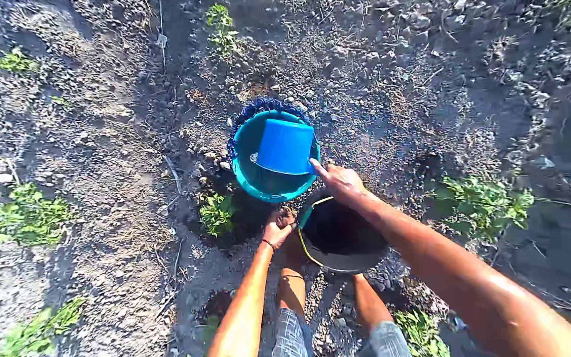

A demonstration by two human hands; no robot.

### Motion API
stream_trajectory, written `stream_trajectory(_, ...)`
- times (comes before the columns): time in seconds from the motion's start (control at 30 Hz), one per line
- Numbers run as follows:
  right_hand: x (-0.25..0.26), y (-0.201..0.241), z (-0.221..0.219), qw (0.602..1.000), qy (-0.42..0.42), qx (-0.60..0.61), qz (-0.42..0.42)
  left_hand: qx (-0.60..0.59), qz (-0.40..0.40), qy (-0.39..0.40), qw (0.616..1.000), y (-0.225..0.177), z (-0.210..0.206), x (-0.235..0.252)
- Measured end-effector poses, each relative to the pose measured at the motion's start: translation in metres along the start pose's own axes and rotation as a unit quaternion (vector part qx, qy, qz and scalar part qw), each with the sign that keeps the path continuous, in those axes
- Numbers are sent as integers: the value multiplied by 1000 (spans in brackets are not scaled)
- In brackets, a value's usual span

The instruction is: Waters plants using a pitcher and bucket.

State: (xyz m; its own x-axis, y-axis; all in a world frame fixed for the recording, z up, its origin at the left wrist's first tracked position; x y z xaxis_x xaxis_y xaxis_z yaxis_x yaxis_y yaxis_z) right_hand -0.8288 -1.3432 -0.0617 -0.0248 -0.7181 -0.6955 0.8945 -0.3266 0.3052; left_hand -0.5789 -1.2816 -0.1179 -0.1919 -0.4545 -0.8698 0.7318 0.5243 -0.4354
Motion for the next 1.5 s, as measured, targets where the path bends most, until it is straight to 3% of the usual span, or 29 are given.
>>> stream_trajectory(0.13, 42, 30, -28, 999, 29, -32, -30, -54, -9, -51, 997, 40, 43, -37)
stream_trajectory(0.27, 48, 53, -57, 989, 136, -2, -62, -76, 81, -69, 991, 92, 70, -87)
stream_trajectory(0.4, 61, 38, -79, 963, 148, 225, -26, -53, 166, -84, 981, 130, 83, -127)
stream_trajectory(0.5, 56, 24, -81, 875, 154, 456, -51, -35, 196, -82, 977, 143, 87, -144)
stream_trajectory(0.57, 41, 22, -70, 797, 169, 576, -64, -25, 197, -92, 976, 144, 90, -147)
stream_trajectory(0.67, 7, 18, -50, 742, 152, 653, -16, -8, 192, -98, 976, 130, 91, -147)
stream_trajectory(0.83, -74, -15, -24, 697, 64, 704, 121, 39, 157, -84, 983, 103, 93, -145)
stream_trajectory(0.97, -172, -59, -14, 677, -71, 718, 149, 53, 164, -87, 981, 85, 97, -140)
stream_trajectory(1.03, -228, -84, -26, 665, -127, 728, 107, 65, 161, -90, 981, 69, 94, -137)
stream_trajectory(1.27, -386, -170, -150, 562, -241, 756, -232, 133, 110, -87, 981, -5, 56, -130)
stream_trajectory(1.33, -408, -197, -190, 538, -258, 744, -300, 139, 92, -84, 982, -28, 38, -130)
stream_trajectory(1.5, -415, -270, -290, 427, -253, 766, -409, 174, 70, -76, 979, -70, 1, -146)
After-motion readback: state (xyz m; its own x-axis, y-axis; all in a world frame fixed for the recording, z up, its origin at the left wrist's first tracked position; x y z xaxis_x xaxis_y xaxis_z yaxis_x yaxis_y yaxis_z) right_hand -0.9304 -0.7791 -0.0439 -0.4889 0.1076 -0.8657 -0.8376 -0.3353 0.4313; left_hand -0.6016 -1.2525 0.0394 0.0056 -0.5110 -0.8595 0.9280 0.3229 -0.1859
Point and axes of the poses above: each hand's wrist, its own x-axis towards the middle knuckle, its own z-axis out of the back of the hand, y = z × x, the point moved 8 cm from there along x, towards the middle knuckle, and after that the axes turned 4 degrees about -y, right-handed, at the moved point
